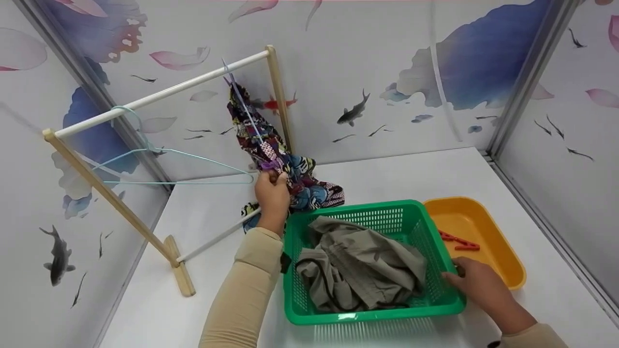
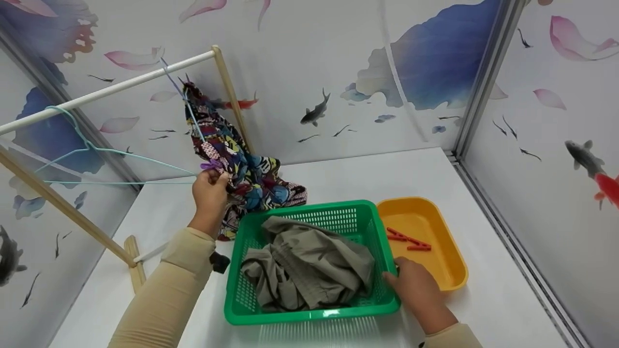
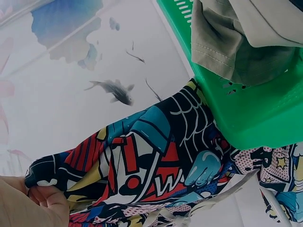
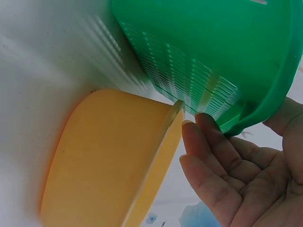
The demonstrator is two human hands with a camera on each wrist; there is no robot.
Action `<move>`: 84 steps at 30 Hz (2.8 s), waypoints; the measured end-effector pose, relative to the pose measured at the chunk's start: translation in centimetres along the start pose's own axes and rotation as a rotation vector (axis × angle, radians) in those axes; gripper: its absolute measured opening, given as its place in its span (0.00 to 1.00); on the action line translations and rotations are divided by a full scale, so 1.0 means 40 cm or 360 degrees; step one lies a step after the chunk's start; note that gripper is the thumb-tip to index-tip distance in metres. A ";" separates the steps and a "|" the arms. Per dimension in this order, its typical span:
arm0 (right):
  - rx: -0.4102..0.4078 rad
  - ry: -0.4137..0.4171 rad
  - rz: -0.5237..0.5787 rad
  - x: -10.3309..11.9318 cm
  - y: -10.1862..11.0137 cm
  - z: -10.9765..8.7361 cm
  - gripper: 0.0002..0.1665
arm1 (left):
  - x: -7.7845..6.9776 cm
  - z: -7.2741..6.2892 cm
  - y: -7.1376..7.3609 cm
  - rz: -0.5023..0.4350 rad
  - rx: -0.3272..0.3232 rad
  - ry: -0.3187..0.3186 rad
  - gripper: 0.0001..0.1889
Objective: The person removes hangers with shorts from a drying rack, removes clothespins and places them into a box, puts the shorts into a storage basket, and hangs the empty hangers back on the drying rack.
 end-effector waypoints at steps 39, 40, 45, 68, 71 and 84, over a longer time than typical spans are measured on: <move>-0.0034 0.0040 -0.0017 0.006 0.005 -0.005 0.31 | 0.018 0.003 0.036 -0.0008 -0.0037 -0.0072 0.05; -0.0039 0.0044 -0.0020 0.006 0.005 -0.005 0.30 | 0.018 0.004 0.036 -0.0003 -0.0039 -0.0070 0.05; -0.0024 0.0029 -0.0013 0.005 0.004 -0.003 0.31 | 0.014 0.003 0.033 0.0024 -0.0030 -0.0055 0.05; -0.0042 0.0048 -0.0004 0.001 0.002 0.000 0.32 | -0.009 -0.053 0.078 0.0002 -0.0059 -0.0285 0.04; -0.0028 0.0026 -0.0002 -0.001 0.001 0.002 0.33 | -0.013 -0.065 0.082 0.0020 -0.0057 -0.0308 0.04; 0.0020 -0.0017 0.0019 -0.006 -0.007 0.005 0.35 | -0.002 -0.090 0.102 0.0031 -0.0042 -0.0333 0.06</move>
Point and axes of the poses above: each hand's wrist, its own z-axis towards the middle knuckle, its own y-axis out of the back of the hand, x = y × z, the point moved 5 cm from there along z, towards the middle knuckle, and after that the axes turned 2 degrees about y, right-handed, at the moved point
